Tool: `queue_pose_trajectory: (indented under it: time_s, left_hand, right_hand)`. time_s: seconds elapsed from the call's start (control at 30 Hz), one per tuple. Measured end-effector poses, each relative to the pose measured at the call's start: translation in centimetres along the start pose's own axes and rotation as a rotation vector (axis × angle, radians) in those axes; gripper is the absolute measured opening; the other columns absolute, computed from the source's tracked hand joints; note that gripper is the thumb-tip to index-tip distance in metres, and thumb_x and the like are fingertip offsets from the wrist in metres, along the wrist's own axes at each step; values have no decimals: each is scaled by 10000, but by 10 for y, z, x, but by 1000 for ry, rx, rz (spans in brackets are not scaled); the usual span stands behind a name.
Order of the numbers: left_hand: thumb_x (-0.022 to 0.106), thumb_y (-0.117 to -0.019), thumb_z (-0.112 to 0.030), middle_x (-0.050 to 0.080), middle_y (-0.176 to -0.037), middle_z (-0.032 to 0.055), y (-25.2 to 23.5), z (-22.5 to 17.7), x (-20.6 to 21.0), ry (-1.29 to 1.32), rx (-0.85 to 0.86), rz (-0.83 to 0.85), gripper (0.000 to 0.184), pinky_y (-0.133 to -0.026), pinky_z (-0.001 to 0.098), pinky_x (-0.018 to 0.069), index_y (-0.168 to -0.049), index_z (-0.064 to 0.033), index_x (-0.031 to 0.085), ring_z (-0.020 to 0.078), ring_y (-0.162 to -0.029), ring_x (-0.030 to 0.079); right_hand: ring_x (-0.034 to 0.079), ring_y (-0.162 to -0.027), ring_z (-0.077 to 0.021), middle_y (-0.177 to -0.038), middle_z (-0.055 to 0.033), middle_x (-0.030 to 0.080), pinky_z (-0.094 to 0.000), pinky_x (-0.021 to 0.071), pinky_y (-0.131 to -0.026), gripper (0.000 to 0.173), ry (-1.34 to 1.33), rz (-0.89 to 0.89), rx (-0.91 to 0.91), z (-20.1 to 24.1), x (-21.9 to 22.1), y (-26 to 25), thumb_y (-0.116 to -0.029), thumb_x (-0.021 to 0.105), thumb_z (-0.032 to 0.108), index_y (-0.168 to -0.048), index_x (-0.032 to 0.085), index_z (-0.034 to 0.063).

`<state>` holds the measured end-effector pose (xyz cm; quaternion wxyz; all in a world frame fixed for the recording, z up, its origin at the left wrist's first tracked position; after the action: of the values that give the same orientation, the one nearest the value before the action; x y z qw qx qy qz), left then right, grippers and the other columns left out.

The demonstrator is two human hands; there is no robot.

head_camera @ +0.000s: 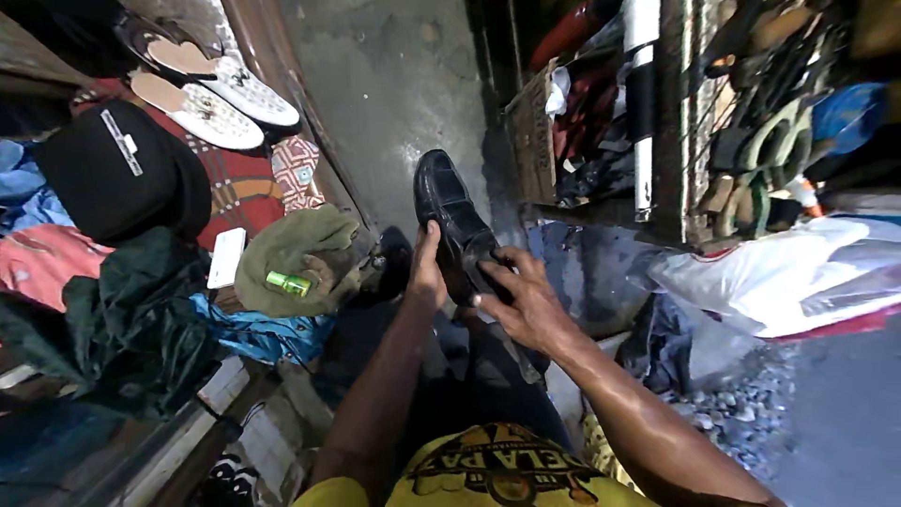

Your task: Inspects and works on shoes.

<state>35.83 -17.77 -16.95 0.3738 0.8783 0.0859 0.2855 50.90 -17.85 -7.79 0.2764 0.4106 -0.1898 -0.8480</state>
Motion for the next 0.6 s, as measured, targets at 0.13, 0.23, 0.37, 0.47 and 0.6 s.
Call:
queue_pose_trajectory:
  time_s: [0.13,0.23,0.37,0.47,0.6]
  left_hand:
    - [509,-961,-699,483,-1543,-17,4,4,-8,-149,46,-43,734,-1118,474,442,-1576,-325,365,165,-1383,486]
    - [511,-969,-683,490,-1539,-8,6,6,-14,-233,78,-20,717,-1122,473,437,-1561,-295,400,163,-1376,491]
    - [434,-1027,-630,432,-1581,-11,9,15,-13,-165,67,13,679,-1160,457,405,-1597,-275,331,152,-1421,440]
    - [424,-1050,-565,457,-1550,25,7,26,-8,-123,60,24,658,-1146,427,423,-1597,-216,314,152,-1385,471]
    - [418,-1027,-636,430,-1588,-15,5,26,-12,-138,33,-7,686,-1165,449,402,-1603,-274,327,144,-1426,436]
  right_hand:
    - [421,-1427,-340,-1515,-145,486,-501,436,-1125,526,22,178,-15,3,13,14,-902,706,223,-1412,621,127]
    - [506,-1360,-301,-1467,-148,534,-464,461,-1108,429,-9,130,-9,2,8,14,-934,657,162,-1355,654,78]
    - [613,-1173,-246,-1334,-147,581,-413,564,-956,214,-121,-131,9,-1,3,6,-916,721,173,-1085,722,42]
    - [583,-1211,-266,-1351,-152,562,-428,550,-974,263,-147,-166,28,-3,10,1,-898,776,239,-1079,738,52]
    - [487,-1360,-321,-1580,-154,374,-514,514,-1037,654,-109,-20,129,-19,12,20,-838,813,409,-1403,613,146]
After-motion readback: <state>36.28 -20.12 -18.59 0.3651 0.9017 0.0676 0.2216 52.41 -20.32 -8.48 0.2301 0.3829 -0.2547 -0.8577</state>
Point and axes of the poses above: each hand's wrist, its own y-axis away from the middle knuckle, its own x-axis out of the palm, z = x × y, the point moved 6 cm from there along -y, towards the middle knuckle
